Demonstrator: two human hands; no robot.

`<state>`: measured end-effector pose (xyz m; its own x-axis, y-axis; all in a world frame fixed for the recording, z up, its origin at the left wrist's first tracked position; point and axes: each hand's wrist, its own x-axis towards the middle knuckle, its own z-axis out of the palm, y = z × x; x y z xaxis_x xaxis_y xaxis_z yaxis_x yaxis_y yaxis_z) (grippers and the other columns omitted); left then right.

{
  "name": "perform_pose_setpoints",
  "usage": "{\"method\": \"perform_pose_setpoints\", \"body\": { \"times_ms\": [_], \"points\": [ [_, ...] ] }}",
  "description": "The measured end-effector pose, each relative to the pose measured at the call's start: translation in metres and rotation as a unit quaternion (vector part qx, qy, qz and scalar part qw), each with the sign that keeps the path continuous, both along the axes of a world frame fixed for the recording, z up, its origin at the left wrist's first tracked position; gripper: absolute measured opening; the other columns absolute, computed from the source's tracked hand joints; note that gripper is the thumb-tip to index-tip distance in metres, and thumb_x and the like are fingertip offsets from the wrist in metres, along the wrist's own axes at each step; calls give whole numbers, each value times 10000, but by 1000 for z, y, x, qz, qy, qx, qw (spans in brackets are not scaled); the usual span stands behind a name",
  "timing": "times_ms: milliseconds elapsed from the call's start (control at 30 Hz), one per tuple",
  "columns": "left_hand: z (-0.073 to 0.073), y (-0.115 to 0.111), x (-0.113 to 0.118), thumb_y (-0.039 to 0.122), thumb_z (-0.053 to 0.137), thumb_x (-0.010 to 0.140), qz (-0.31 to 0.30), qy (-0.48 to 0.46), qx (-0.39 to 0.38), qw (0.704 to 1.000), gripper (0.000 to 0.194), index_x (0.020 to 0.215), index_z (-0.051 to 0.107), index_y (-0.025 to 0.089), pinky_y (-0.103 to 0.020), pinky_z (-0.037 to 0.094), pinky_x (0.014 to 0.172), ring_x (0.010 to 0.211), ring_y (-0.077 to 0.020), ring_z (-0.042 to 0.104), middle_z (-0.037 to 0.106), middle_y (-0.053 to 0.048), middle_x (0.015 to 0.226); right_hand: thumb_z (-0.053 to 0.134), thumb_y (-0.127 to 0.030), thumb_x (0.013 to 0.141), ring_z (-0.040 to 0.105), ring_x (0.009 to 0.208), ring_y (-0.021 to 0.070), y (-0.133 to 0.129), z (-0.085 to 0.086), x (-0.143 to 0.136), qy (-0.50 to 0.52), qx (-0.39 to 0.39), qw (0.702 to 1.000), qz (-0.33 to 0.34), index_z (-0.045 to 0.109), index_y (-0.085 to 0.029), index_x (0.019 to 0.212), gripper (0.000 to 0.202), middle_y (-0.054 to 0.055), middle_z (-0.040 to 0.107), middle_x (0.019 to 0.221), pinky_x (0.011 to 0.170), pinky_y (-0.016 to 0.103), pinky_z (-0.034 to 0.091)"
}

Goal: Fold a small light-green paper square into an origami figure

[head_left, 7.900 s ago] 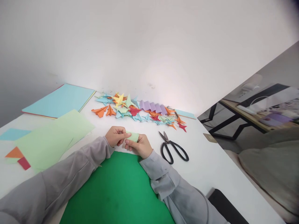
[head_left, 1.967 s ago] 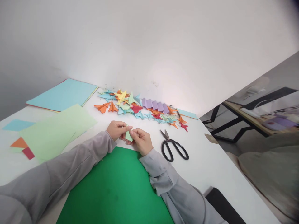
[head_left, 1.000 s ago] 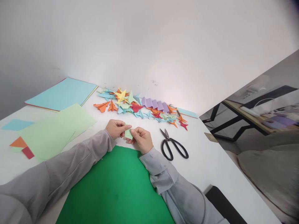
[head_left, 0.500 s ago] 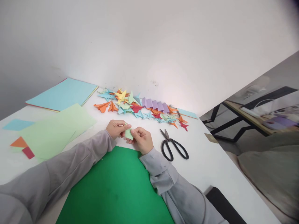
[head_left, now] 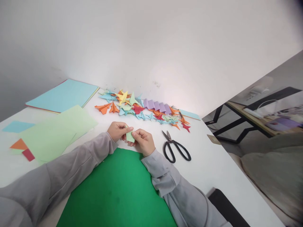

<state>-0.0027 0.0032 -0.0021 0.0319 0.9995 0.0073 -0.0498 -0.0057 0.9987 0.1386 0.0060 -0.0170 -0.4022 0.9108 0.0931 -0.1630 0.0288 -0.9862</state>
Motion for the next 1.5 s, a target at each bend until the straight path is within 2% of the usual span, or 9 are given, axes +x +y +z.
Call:
{"method": "perform_pose_setpoints", "body": {
  "times_ms": [167, 367, 700, 900, 1033, 1233, 1367, 1500],
  "points": [
    [-4, 2, -2, 458, 698, 552, -10, -27, -9, 1000, 378, 469, 541, 125, -184, 328, 311, 301, -69, 423, 473, 26, 331, 651, -407, 676, 554, 372, 98, 1, -1, -1, 7, -3, 1000, 9, 558, -161, 623, 268, -32, 596, 436, 339, 182, 377],
    [-8, 3, -1, 505, 620, 628, 3, -47, -20, 999, 414, 534, 608, 102, -198, 328, 317, 305, -83, 437, 497, 0, 345, 653, -415, 667, 546, 369, 99, 0, 0, -1, 6, -7, 1000, 11, 563, -164, 621, 271, -31, 592, 432, 336, 185, 369],
    [-6, 3, 0, 582, 532, 670, 4, -76, -45, 996, 503, 565, 605, 95, -211, 323, 297, 285, -96, 440, 520, -18, 351, 642, -420, 677, 537, 367, 97, 0, 0, -1, -2, 2, 1000, 3, 557, -158, 629, 279, -33, 582, 431, 338, 186, 368],
    [4, -2, 2, 454, 724, 508, -6, 10, 10, 1000, 373, 511, 556, 120, -184, 349, 318, 305, -75, 445, 490, 29, 345, 622, -433, 693, 541, 390, 101, -4, 3, -1, -22, 31, 999, -18, 562, -165, 652, 278, -34, 581, 446, 359, 204, 402],
    [6, -3, 2, 445, 708, 532, -21, 10, 28, 999, 368, 484, 528, 127, -175, 337, 322, 313, -64, 443, 494, 33, 360, 610, -448, 701, 550, 406, 110, -7, 5, 0, -46, 42, 998, -29, 570, -165, 670, 287, -25, 593, 467, 377, 220, 422],
    [4, -3, 1, 428, 714, 532, -34, -3, 25, 999, 363, 499, 520, 123, -175, 319, 322, 316, -63, 438, 503, 32, 366, 589, -478, 705, 552, 393, 116, -7, 6, -1, -47, 41, 998, 0, 541, -172, 656, 313, -24, 589, 467, 385, 217, 405],
    [4, -3, 1, 438, 712, 537, -21, 0, 15, 1000, 377, 476, 516, 121, -178, 324, 323, 315, -57, 425, 492, 32, 359, 558, -465, 736, 533, 383, 116, -8, 5, -1, -72, 73, 994, -25, 544, -175, 669, 298, -29, 567, 434, 410, 225, 409],
    [-3, 3, 0, 482, 679, 569, 10, -37, 0, 999, 387, 535, 575, 111, -189, 355, 328, 332, -66, 441, 510, 20, 390, 521, -405, 785, 534, 416, 117, -10, 2, 1, -112, 140, 981, -75, 565, -180, 721, 238, -20, 581, 466, 450, 233, 425]
  ]
}}
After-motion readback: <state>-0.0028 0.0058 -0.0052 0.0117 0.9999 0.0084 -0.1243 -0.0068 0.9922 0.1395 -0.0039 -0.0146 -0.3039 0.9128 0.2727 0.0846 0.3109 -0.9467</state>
